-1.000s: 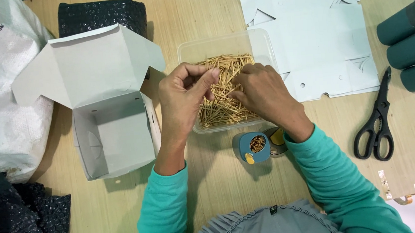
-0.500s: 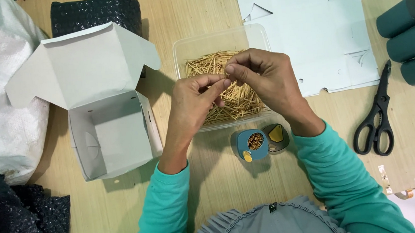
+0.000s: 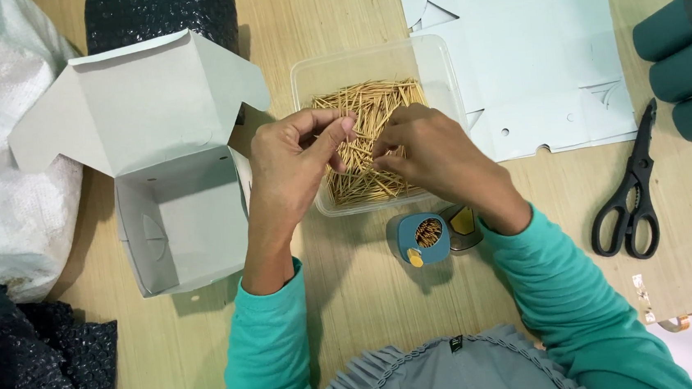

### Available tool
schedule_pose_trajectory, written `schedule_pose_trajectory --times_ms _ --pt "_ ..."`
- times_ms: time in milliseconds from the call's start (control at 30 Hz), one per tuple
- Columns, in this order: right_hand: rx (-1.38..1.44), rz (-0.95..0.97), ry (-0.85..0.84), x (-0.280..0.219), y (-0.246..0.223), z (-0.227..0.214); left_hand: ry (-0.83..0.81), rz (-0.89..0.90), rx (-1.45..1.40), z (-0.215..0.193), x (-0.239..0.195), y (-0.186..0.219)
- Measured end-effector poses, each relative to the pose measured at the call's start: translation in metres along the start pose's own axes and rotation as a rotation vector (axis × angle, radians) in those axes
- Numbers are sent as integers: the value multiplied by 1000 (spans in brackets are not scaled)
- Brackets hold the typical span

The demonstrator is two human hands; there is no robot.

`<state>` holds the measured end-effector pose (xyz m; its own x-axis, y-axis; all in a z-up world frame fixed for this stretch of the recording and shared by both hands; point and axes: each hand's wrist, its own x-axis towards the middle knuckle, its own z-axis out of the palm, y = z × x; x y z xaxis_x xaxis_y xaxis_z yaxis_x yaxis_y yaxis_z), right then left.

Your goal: The person repeatedly picks up wooden sticks from a plastic container, breaks them in half, and places the pieces into a small blue tin. The process is repeated continuously throughout the clip.

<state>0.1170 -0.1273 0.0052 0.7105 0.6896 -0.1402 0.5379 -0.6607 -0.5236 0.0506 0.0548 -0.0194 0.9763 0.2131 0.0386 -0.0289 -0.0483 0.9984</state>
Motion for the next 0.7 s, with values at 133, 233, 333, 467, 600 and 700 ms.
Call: schedule_pose_trajectory --times_ms 133,233,333,467,600,700 --pt "-152 -73 -29 4 -1 20 7 -8 2 1 0 -3" --pt "-178 -83 -29 8 1 25 18 18 -2 1 -1 -3" --pt "-26 -48 7 6 2 16 11 7 28 1 -2 -5" --pt "475 -74 231 -5 9 -3 -71 -21 1 5 -3 -11" --pt "780 -125 356 -18 9 -18 -158 -60 -103 19 -5 -12" --pt "749 -158 360 -23 11 -19 -183 -69 -105 24 -10 -8"
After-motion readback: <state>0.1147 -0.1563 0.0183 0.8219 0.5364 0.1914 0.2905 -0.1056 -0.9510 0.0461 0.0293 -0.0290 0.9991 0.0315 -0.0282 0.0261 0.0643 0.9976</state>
